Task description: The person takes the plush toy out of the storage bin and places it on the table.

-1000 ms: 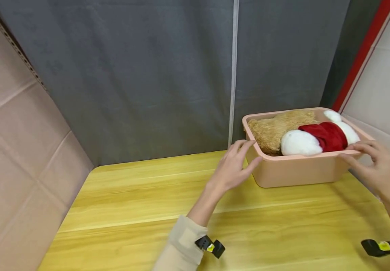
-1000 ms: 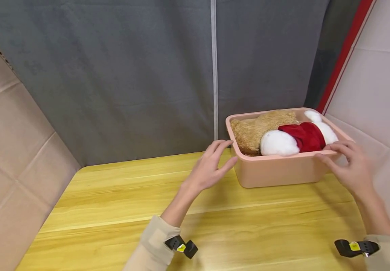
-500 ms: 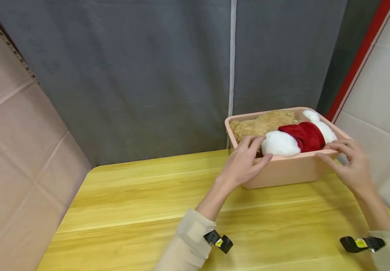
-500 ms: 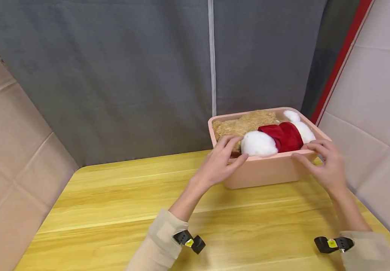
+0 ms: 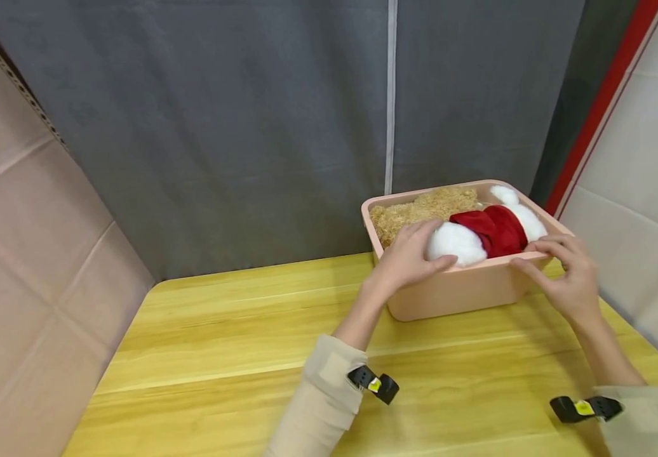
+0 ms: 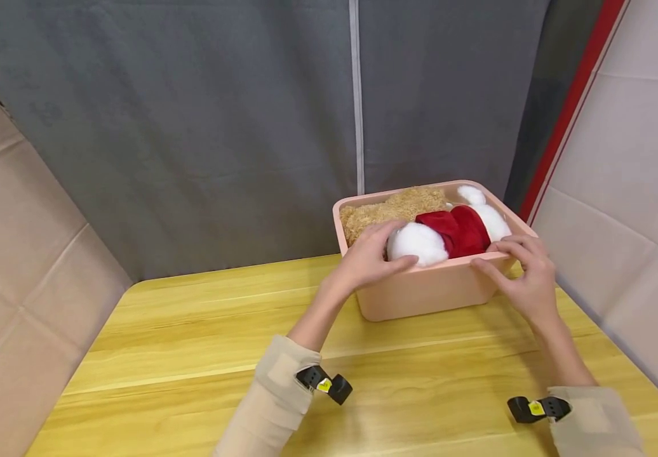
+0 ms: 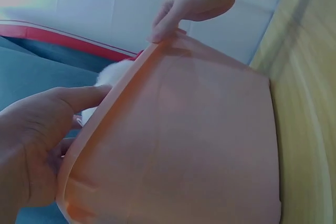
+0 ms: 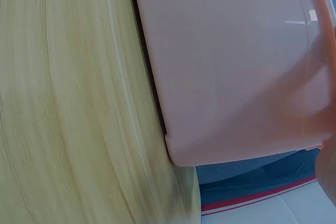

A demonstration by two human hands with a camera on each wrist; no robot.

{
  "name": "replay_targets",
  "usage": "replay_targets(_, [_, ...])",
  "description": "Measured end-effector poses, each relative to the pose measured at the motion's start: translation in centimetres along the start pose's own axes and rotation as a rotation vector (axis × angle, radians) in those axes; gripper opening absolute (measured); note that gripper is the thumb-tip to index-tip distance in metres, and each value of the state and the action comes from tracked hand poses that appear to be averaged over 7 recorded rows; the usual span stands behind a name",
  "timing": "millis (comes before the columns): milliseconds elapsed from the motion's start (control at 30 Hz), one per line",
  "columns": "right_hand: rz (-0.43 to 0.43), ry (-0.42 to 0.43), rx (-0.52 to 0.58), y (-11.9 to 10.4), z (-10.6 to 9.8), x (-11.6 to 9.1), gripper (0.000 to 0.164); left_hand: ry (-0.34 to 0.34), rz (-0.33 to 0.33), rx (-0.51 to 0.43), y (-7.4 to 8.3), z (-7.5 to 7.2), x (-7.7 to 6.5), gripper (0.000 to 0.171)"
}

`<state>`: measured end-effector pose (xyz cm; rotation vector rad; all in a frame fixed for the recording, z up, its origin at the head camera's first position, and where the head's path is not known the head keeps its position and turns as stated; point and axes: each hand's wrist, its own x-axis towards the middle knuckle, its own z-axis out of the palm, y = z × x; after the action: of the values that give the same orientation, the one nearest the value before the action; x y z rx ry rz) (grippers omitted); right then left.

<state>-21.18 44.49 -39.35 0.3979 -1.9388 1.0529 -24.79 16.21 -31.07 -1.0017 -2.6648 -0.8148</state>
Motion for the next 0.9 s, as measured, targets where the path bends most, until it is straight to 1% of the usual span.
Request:
replay_targets(67, [-0.007,0.002,0.001,-0.5,0.1,0.0,0.028,-0.017,0.000,-0.019,-0.1,-0.1,0.2,0.063])
replay_targets(133, [-0.012,0.003,0.006,-1.1,0.1,0.0,0.028,-0.010,-0.013,-0.032,-0.2,-0.1,0.4,0.061])
replay_targets(300, [-0.024,0.011,0.010,-2.4,0.3,0.1,0.030,0.063,-0.063,-0.030,0.0,0.4,0.6,0.054])
replay_targets(367, [-0.023,0.011,0.014,-2.9,0.3,0.1,0.030,0.100,-0.059,-0.021,0.0,0.6,0.6,0.053])
replay_targets(433, [-0.011,0.008,0.019,-3.4,0.2,0.2,0.027,0.145,-0.033,-0.009,0.0,0.7,0.6,0.050])
replay_targets(600, [0.041,-0.008,0.016,-1.3,-0.3,0.1,0.025,0.274,0.053,0.004,0.2,0.9,0.5,0.047])
replay_targets(633, [0.045,-0.009,0.013,-0.8,-0.3,0.0,0.025,0.302,0.074,-0.005,0.2,0.9,0.4,0.047])
replay_targets(667, [0.045,-0.010,0.011,-0.2,-0.3,0.0,0.026,0.328,0.097,-0.016,0.2,0.9,0.4,0.047])
replay_targets(767, [0.028,-0.007,0.015,-0.2,0.0,0.0,0.026,0.398,0.178,-0.050,0.2,0.8,0.4,0.046])
replay_targets(833, [0.016,-0.015,0.020,-0.2,0.3,0.1,0.026,0.431,0.228,-0.078,0.3,0.5,0.5,0.045])
replay_targets(900, [0.007,-0.027,0.026,-0.3,0.6,0.1,0.027,0.455,0.263,-0.092,0.6,0.2,0.5,0.044])
